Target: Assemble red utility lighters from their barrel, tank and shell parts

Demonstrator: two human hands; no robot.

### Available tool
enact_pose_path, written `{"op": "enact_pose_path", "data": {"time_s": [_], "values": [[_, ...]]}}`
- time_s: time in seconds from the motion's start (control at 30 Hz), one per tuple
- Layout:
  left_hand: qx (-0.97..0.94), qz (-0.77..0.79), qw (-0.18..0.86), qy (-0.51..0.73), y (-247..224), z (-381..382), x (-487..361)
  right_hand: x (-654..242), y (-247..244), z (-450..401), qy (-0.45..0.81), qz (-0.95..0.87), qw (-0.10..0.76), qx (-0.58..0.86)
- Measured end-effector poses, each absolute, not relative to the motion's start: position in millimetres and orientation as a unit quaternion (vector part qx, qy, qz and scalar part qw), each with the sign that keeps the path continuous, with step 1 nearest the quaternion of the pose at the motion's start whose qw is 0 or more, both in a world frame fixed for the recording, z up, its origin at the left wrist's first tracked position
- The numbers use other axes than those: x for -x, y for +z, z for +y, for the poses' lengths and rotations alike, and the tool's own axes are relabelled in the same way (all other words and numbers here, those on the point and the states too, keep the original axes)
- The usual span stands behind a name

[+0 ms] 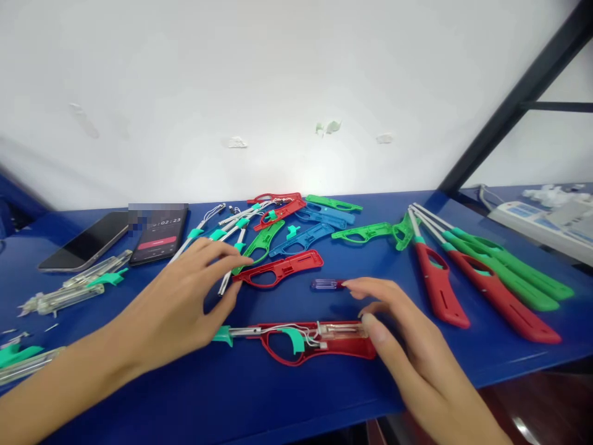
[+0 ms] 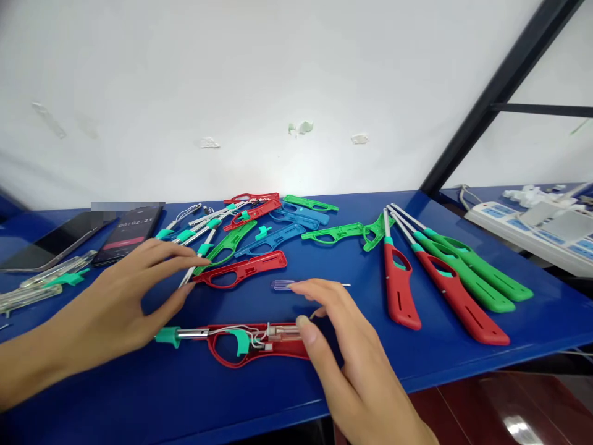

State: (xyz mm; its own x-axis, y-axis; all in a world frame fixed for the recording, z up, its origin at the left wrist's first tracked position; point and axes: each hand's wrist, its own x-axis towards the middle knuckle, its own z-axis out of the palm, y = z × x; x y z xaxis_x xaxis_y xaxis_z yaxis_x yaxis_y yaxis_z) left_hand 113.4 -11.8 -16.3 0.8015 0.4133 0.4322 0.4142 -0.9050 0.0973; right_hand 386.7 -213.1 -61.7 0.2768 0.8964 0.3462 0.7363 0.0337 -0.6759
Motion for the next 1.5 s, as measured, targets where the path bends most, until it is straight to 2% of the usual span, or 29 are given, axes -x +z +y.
{"op": "enact_pose_path", "data": {"time_s": [0.13, 0.37, 0.5, 0.6, 0.7, 0.77, 0.83, 1.07, 1.3, 1.5], "values": [[0.952, -0.230, 0.006, -0.202, -9, 6, -116, -389, -62, -211, 0.070, -0.558, 0.437, 0.702], [0.944, -0.254, -0.049, -0.204, -25, 1, -113, -389, -59, -202, 0.074, -0.506, 0.526, 0.680], [0.946, -0.239, -0.031, -0.218, -30, 3, -113, -396, -59, -204, 0.002, -0.466, 0.561, 0.684], [0.947, -0.224, -0.015, -0.229, -31, 7, -112, -414, -57, -205, -0.106, -0.459, 0.521, 0.712], [0.946, -0.219, -0.010, -0.238, -31, 8, -113, -440, -58, -204, -0.206, -0.448, 0.420, 0.762], [0.945, -0.217, -0.009, -0.244, -31, 9, -113, -455, -62, -203, -0.209, -0.446, 0.348, 0.797], [0.944, -0.217, -0.009, -0.249, -32, 9, -113, -464, -68, -203, -0.195, -0.453, 0.329, 0.805], [0.946, -0.222, 0.028, -0.236, -26, 11, -119, -463, -76, -199, -0.189, -0.457, 0.339, 0.800], [0.941, -0.293, 0.090, -0.147, 7, 67, -203, -466, -84, -199, -0.184, -0.465, 0.336, 0.798], [0.931, -0.351, 0.056, -0.078, 2, 100, -244, -470, -88, -202, -0.182, -0.478, 0.346, 0.787]]}}
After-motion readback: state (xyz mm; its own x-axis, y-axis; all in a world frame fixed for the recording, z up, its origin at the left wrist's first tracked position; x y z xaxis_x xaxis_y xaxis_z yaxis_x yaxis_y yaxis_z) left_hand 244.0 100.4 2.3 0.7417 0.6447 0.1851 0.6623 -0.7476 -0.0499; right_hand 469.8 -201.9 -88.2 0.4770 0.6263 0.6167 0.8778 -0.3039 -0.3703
